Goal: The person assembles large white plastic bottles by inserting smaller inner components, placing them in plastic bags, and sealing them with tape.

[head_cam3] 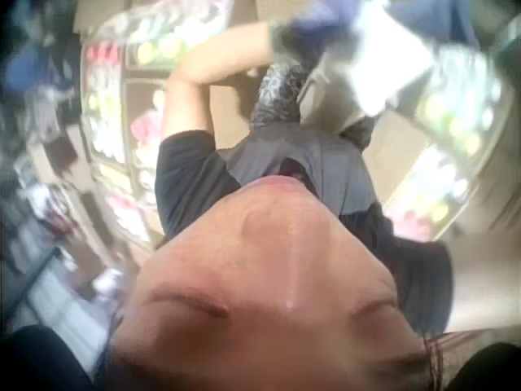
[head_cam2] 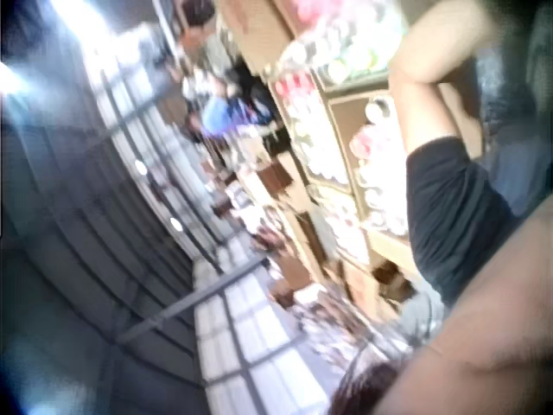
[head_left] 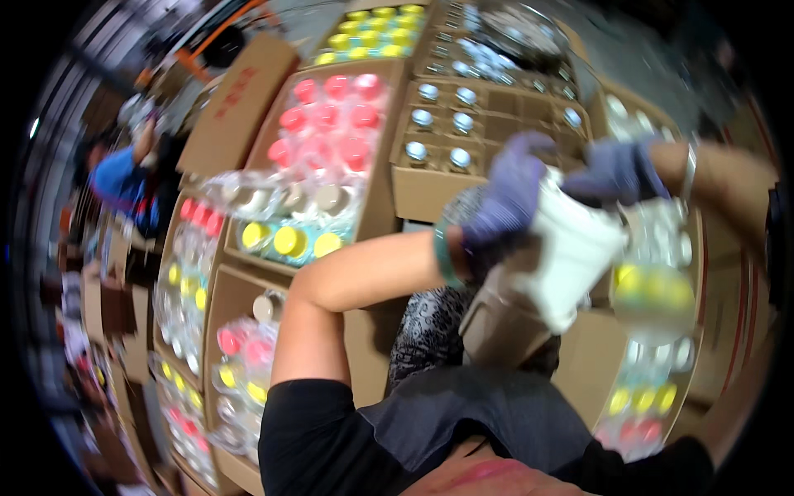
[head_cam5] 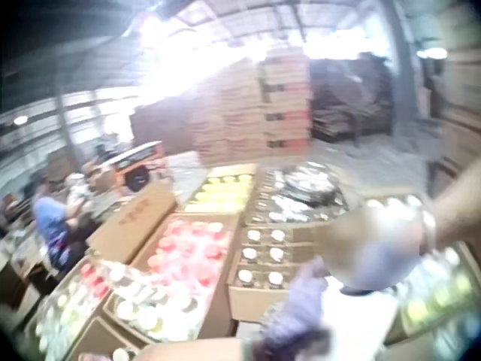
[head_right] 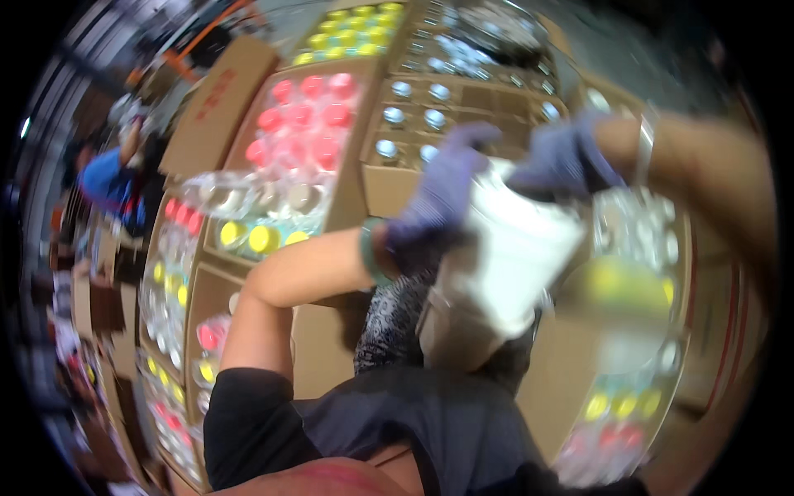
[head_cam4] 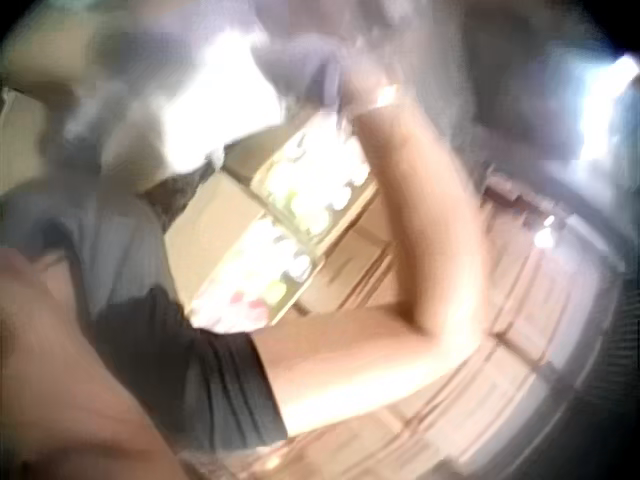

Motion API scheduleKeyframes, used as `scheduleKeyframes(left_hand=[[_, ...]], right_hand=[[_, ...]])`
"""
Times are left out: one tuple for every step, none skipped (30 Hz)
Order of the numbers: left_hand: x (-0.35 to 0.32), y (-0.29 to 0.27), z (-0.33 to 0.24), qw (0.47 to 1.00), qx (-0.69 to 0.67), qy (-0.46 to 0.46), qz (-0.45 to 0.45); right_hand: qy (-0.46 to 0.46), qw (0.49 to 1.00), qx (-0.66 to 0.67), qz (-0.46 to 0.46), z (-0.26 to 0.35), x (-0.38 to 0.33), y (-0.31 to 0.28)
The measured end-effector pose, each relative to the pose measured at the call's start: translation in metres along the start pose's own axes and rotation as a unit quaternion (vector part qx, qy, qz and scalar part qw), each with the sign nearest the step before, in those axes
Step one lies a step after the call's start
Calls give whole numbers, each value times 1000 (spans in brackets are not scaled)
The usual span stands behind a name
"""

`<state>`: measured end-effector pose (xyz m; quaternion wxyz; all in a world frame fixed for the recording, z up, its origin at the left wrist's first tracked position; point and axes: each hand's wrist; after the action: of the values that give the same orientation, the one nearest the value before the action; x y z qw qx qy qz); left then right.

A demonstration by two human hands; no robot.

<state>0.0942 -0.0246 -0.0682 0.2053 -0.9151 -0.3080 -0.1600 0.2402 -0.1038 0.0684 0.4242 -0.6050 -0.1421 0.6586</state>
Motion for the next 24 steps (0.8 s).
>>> scheduleKeyframes(left_hand=[[0, -5, 0, 1000, -19, -8, 9], [-1, -8, -5, 997, -63, -36, 20], [1, -10, -10, 993, -94, -63, 30], [2, -13, -17, 988, -120, -91, 36], [7, -15, -22, 982, -123, -139, 45], [10, -20, -27, 974, -166, -138, 71], [10, -26, -30, 963, -210, -141, 93], [10, -30, -33, 950, -253, -145, 111], [5, -35, -42, 948, -257, -142, 122], [0, -42, -53, 947, -257, -139, 133], [-5, -48, -61, 946, -257, -137, 143], [-10, -54, -67, 950, -244, -115, 157], [-12, -58, -70, 947, -247, -128, 163], [-13, -61, -72, 943, -250, -140, 168], [-14, -64, -74, 940, -256, -150, 171], [-13, -64, -79, 949, -217, -153, 169], [-14, -62, -77, 949, -222, -150, 167], [-15, -58, -73, 949, -224, -146, 168], [-14, -56, -74, 948, -228, -141, 171], [-13, -55, -79, 962, -167, -152, 154], [-12, -55, -77, 973, -127, -127, 142], [-9, -55, -73, 982, -88, -102, 133], [-8, -53, -70, 988, -49, -75, 124], [-9, -50, -65, 994, -13, -6, 112]], right_hand=[[-14, 998, -60, -2, 0, 5, 3], [-20, 993, -118, -7, -1, 4, 7], [-14, 993, -119, -2, 7, -4, 1], [-6, 993, -118, 4, 12, -14, -3], [106, 994, 31, 14, 25, -23, -17], [-1, 999, 49, -8, 17, -30, -17], [-107, 992, 59, -25, 14, -37, -15], [-155, 980, 110, -55, 14, -45, -12], [-210, 962, 157, -82, 21, -53, -10], [-220, 960, 165, -56, 28, -60, -10], [-230, 957, 173, -29, 32, -62, -12], [-269, 947, 175, -17, 29, -61, -10], [-298, 943, 149, -24, 25, -58, -8], [-327, 936, 123, -32, 21, -53, -6], [-355, 929, 95, -39, 24, -51, -8], [-317, 945, 77, -31, 26, -54, -10], [-315, 946, 74, -37, 28, -55, -8], [-312, 946, 73, -47, 27, -57, -5], [-308, 947, 72, -58, 25, -59, 0], [-304, 947, 36, -98, 24, -60, 7], [-274, 956, 53, -95, 23, -57, 8], [-242, 963, 70, -93, 23, -56, 8], [-207, 970, 88, -92, 23, -54, 9], [-177, 976, 100, -77, 22, -51, 8]])
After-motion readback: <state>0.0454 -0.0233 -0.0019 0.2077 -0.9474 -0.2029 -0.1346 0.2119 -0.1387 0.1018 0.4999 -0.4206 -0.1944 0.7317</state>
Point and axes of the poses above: each hand's wrist, its own x-axis towards the middle knuckle, its own y-axis out of the palm, z = x × y, and after that the axes turned 12 degrees about x, right-handed
